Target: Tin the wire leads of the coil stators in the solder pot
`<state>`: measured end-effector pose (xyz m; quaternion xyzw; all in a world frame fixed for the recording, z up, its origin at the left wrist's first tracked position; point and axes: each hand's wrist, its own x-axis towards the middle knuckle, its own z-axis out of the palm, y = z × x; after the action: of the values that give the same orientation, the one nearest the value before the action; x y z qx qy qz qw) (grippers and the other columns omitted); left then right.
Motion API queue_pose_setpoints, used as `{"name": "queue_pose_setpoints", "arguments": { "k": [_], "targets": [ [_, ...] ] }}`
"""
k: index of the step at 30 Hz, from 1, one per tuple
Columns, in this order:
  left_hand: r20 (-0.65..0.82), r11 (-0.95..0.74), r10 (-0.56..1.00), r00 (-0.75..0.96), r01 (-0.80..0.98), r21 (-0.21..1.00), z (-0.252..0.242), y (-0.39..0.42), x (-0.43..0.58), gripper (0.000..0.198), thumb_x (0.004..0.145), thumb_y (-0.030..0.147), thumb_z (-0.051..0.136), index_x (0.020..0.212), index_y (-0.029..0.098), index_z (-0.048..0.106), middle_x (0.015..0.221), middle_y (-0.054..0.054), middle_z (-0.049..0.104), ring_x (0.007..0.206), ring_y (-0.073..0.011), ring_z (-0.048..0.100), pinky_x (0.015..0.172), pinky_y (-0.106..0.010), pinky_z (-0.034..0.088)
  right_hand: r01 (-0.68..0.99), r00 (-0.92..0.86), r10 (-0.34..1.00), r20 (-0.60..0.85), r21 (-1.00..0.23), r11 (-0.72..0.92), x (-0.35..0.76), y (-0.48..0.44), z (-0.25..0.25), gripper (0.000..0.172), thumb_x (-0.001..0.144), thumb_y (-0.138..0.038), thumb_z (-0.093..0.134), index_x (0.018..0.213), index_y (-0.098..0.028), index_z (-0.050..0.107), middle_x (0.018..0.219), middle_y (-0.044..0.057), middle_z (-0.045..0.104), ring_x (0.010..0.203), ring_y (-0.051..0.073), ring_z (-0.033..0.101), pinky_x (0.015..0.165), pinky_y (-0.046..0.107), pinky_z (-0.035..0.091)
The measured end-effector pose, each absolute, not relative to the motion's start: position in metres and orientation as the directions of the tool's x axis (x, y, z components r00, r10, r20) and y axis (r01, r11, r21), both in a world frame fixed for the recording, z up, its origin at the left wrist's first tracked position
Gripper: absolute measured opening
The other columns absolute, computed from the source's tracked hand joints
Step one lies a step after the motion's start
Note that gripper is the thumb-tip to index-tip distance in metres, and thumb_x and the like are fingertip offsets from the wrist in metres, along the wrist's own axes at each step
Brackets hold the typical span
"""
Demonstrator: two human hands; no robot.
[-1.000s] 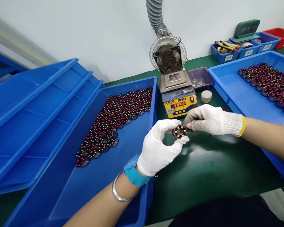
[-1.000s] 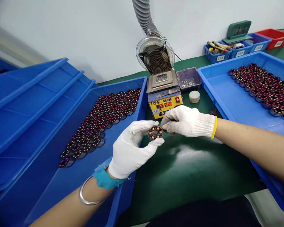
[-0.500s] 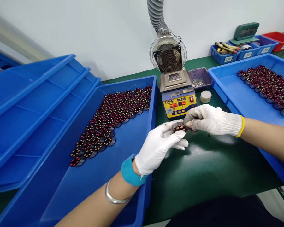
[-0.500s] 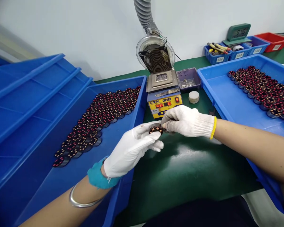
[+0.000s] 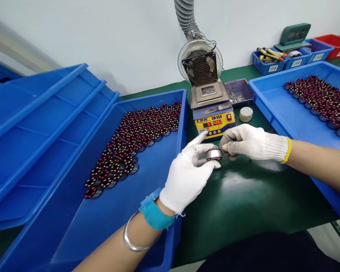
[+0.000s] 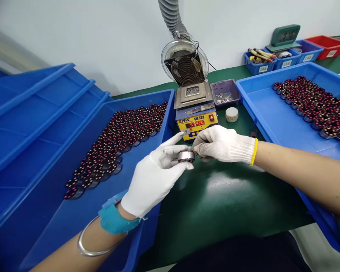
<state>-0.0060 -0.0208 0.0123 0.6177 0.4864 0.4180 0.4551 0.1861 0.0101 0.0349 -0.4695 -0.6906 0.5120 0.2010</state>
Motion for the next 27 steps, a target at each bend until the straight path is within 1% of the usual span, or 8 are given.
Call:
{"name": "queue_pose_setpoints", "arguments": {
  "k": [4,7,10,13,17,19,24,27],
  "targets": [
    [-0.045,0.015,0.982,0.184,0.164,0.986,0.014,-0.025,-0.004,0.028,0.067,0.012,0.070,0.089,0.020,0.054,0.123,-0.010,0.063,0.082,-0.0234,0.071,0.058,-0.034,0.061,0.467,-0.484,0.860,-0.160,-0.879,0.100,0.187,0.010,0.033,0.015,0.083,-0.027,0.053,0.085,-0.018,0.064,0.072,0.000,0.068,0.064,0.012,0.062,0.054,0.020,0.044],
    [-0.038,0.013,0.975,0.218,0.117,0.993,0.019,-0.025,-0.001,0.024,0.067,0.018,0.075,0.078,0.018,0.054,0.105,-0.011,0.067,0.110,-0.0313,0.063,0.065,-0.034,0.062,0.484,-0.470,0.870,-0.149,-0.868,0.113,0.187,0.010,0.035,0.015,0.082,-0.027,0.052,0.082,-0.018,0.064,0.070,-0.001,0.067,0.062,0.011,0.060,0.052,0.020,0.042],
    [-0.011,0.002,0.985,0.171,0.050,0.999,0.023,-0.022,-0.001,0.021,0.069,0.020,0.075,0.080,0.016,0.057,0.116,-0.013,0.064,0.125,-0.0332,0.052,0.073,-0.036,0.063,0.508,-0.442,0.881,-0.169,-0.857,0.090,0.187,0.009,0.037,0.015,0.082,-0.027,0.053,0.085,-0.018,0.065,0.070,-0.001,0.068,0.061,0.011,0.060,0.050,0.021,0.040],
    [-0.138,0.133,0.975,0.172,0.040,0.990,0.025,-0.018,-0.003,0.045,0.067,0.018,0.077,0.108,0.018,0.058,0.126,-0.012,0.060,0.106,-0.0262,0.065,0.077,-0.035,0.062,0.534,-0.442,0.883,-0.157,-0.837,0.118,0.188,0.009,0.038,0.016,0.083,-0.028,0.053,0.086,-0.017,0.065,0.071,-0.001,0.068,0.060,0.011,0.058,0.049,0.021,0.038],
    [-0.363,0.339,0.885,0.291,0.128,0.932,0.027,-0.017,-0.005,0.036,0.076,0.021,0.072,0.107,0.014,0.056,0.089,-0.007,0.069,0.070,-0.0191,0.072,0.057,-0.027,0.060,0.531,-0.470,0.873,-0.132,-0.833,0.159,0.189,0.010,0.037,0.016,0.083,-0.027,0.052,0.084,-0.017,0.064,0.071,0.000,0.068,0.060,0.011,0.057,0.051,0.022,0.039],
    [-0.321,0.317,0.912,0.254,0.058,0.947,0.028,-0.019,-0.005,0.036,0.073,0.020,0.074,0.102,0.017,0.053,0.089,-0.004,0.067,0.068,-0.0181,0.071,0.052,-0.025,0.059,0.527,-0.473,0.871,-0.131,-0.834,0.161,0.189,0.010,0.036,0.016,0.083,-0.027,0.052,0.084,-0.017,0.064,0.071,0.000,0.067,0.060,0.011,0.058,0.051,0.022,0.039],
    [-0.093,0.109,0.968,0.231,-0.057,0.992,0.027,-0.021,-0.004,0.023,0.073,0.025,0.073,0.074,0.016,0.053,0.116,-0.012,0.063,0.124,-0.0323,0.053,0.072,-0.035,0.063,0.496,-0.466,0.879,-0.100,-0.852,0.167,0.189,0.011,0.033,0.013,0.081,-0.023,0.051,0.082,-0.017,0.063,0.072,-0.001,0.068,0.061,0.010,0.059,0.051,0.021,0.040],
    [-0.041,0.044,0.991,0.126,-0.023,0.999,0.026,-0.019,-0.003,0.034,0.065,0.014,0.077,0.093,0.017,0.056,0.120,-0.010,0.063,0.115,-0.0287,0.060,0.081,-0.038,0.061,0.518,-0.444,0.888,-0.122,-0.843,0.143,0.188,0.010,0.033,0.013,0.081,-0.025,0.053,0.082,-0.017,0.064,0.070,-0.001,0.068,0.060,0.011,0.058,0.050,0.020,0.040]
  ]
}}
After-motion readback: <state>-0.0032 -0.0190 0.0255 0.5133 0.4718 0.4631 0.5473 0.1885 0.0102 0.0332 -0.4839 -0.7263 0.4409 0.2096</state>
